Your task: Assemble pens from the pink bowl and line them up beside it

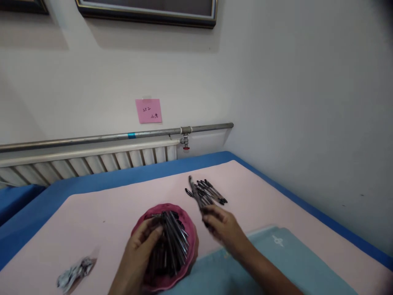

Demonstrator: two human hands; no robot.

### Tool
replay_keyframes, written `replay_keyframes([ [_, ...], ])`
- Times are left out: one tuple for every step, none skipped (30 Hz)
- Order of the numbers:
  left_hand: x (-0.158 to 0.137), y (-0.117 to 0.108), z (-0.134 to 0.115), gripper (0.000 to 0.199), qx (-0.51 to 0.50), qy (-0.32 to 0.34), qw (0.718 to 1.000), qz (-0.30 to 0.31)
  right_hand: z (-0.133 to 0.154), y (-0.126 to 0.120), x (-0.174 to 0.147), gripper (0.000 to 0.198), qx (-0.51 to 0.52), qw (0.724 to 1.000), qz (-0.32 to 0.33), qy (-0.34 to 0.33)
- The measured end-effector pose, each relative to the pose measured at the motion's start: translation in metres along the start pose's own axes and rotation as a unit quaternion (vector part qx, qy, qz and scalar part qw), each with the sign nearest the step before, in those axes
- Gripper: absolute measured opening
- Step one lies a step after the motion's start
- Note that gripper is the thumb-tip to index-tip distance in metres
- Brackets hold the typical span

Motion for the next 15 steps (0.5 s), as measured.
replay_keyframes([
  [-0.001, -0.007, -0.006, 0.037, 0.004, 0.009, 1.0, -0.024, -0.004, -0.02, 0.007, 0.031, -0.069, 0.996, -0.045, -0.019],
  [-0.001, -0.016, -0.012, 0.037, 0.003, 0.02, 0.999, -0.049, -0.007, -0.04, 0.014, 0.033, -0.163, 0.982, -0.089, -0.039],
  [-0.001, -0.025, -0.018, 0.039, -0.003, 0.031, 0.997, -0.074, -0.009, -0.057, 0.02, 0.034, -0.27, 0.955, -0.113, -0.056],
  [-0.001, -0.034, -0.023, 0.04, -0.006, 0.038, 0.994, -0.098, -0.013, -0.071, 0.026, 0.034, -0.31, 0.941, -0.127, -0.055],
  [-0.001, -0.041, -0.027, 0.041, -0.007, 0.043, 0.992, -0.118, -0.018, -0.082, 0.032, 0.034, -0.335, 0.931, -0.134, -0.051],
  [0.0, -0.048, -0.031, 0.042, -0.003, 0.05, 0.99, -0.133, -0.022, -0.091, 0.038, 0.033, -0.361, 0.921, -0.138, -0.047],
  [0.0, -0.053, -0.034, 0.041, -0.001, 0.057, 0.987, -0.148, -0.026, -0.097, 0.043, 0.033, -0.386, 0.911, -0.136, -0.042],
  [0.001, -0.056, -0.035, 0.041, 0.003, 0.06, 0.986, -0.155, -0.029, -0.1, 0.047, 0.032, -0.409, 0.903, -0.128, -0.037],
  [0.002, -0.058, -0.036, 0.04, 0.007, 0.061, 0.986, -0.158, -0.033, -0.101, 0.052, 0.032, -0.429, 0.896, -0.115, -0.032],
  [0.003, -0.059, -0.036, 0.039, 0.012, 0.059, 0.986, -0.158, -0.035, -0.1, 0.055, 0.03, -0.447, 0.889, -0.099, -0.027],
  [0.004, -0.058, -0.035, 0.038, 0.018, 0.057, 0.986, -0.156, -0.037, -0.099, 0.058, 0.029, -0.463, 0.882, -0.082, -0.023],
  [0.004, -0.058, -0.034, 0.037, 0.024, 0.056, 0.986, -0.154, -0.039, -0.096, 0.059, 0.028, -0.478, 0.876, -0.065, -0.019],
  [0.004, -0.057, -0.034, 0.037, 0.029, 0.055, 0.986, -0.151, -0.04, -0.094, 0.06, 0.026, -0.491, 0.869, -0.05, -0.015],
  [0.004, -0.056, -0.033, 0.037, 0.034, 0.054, 0.987, -0.149, -0.04, -0.091, 0.06, 0.025, -0.504, 0.863, -0.037, -0.012],
  [0.004, -0.055, -0.032, 0.037, 0.038, 0.055, 0.987, -0.147, -0.04, -0.089, 0.059, 0.025, -0.516, 0.856, -0.027, -0.011],
])
Point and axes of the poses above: each hand's wrist, its own x-axis towards the middle knuckle, its own y-axis out of the palm, z = x × y, the point moved 6 cm from there along x, towards the middle knuckle, and after that the axes turned 14 degrees about -y, right-handed, at the moved point
